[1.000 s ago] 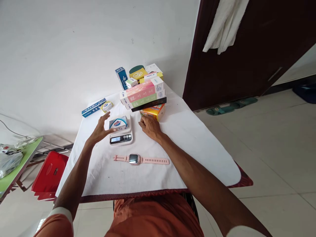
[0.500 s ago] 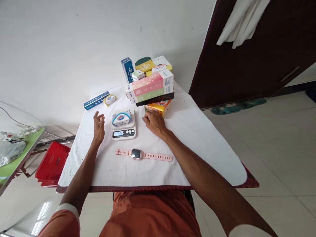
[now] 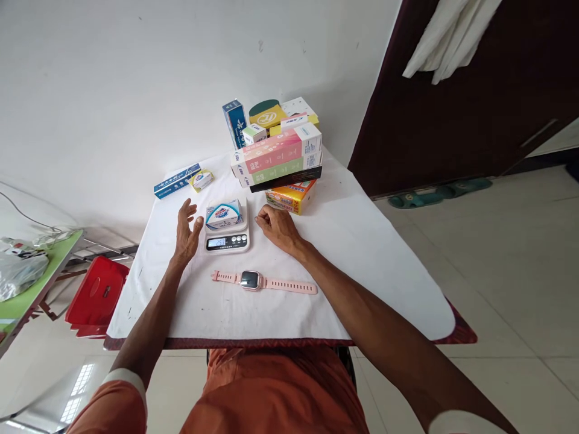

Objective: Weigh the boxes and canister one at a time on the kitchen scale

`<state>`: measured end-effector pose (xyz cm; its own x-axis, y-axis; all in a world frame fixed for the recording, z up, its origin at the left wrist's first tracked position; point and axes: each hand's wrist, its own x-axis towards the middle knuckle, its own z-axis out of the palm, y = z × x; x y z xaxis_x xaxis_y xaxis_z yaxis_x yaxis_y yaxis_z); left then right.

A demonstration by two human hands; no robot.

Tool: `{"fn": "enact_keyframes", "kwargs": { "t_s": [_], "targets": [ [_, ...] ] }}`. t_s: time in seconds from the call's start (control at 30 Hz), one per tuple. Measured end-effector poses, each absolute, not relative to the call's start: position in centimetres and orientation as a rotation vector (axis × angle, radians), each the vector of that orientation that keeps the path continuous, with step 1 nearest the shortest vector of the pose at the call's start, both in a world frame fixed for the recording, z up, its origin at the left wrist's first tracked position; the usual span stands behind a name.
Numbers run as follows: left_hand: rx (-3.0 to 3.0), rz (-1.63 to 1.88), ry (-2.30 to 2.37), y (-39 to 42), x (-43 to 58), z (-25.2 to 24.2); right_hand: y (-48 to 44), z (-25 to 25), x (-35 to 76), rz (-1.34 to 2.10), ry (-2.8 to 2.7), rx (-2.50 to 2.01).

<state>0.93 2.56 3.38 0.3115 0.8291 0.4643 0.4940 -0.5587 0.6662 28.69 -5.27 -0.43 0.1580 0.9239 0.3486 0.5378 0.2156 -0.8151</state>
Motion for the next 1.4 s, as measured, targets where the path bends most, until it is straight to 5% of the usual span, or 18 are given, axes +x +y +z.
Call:
{"fn": "enact_keyframes", "kwargs": {
  "t_s": [0.47, 0.97, 1.4],
  "targets": [
    [2.736, 0.471, 1.188, 3.9, 4.0, 7.6, -4.9, -0.6, 28.7, 0.549, -1.487, -1.495],
    [2.453, 0.996, 0.858, 4.8, 9.9, 19.5, -4.4, -0.6, 28.7, 0.505, -1.543, -1.534],
    [2.565, 0.860, 0.924, 11.6, 22.0, 17.9, -5.0, -0.4, 28.7, 0.531, -1.520, -1.472]
  ]
}}
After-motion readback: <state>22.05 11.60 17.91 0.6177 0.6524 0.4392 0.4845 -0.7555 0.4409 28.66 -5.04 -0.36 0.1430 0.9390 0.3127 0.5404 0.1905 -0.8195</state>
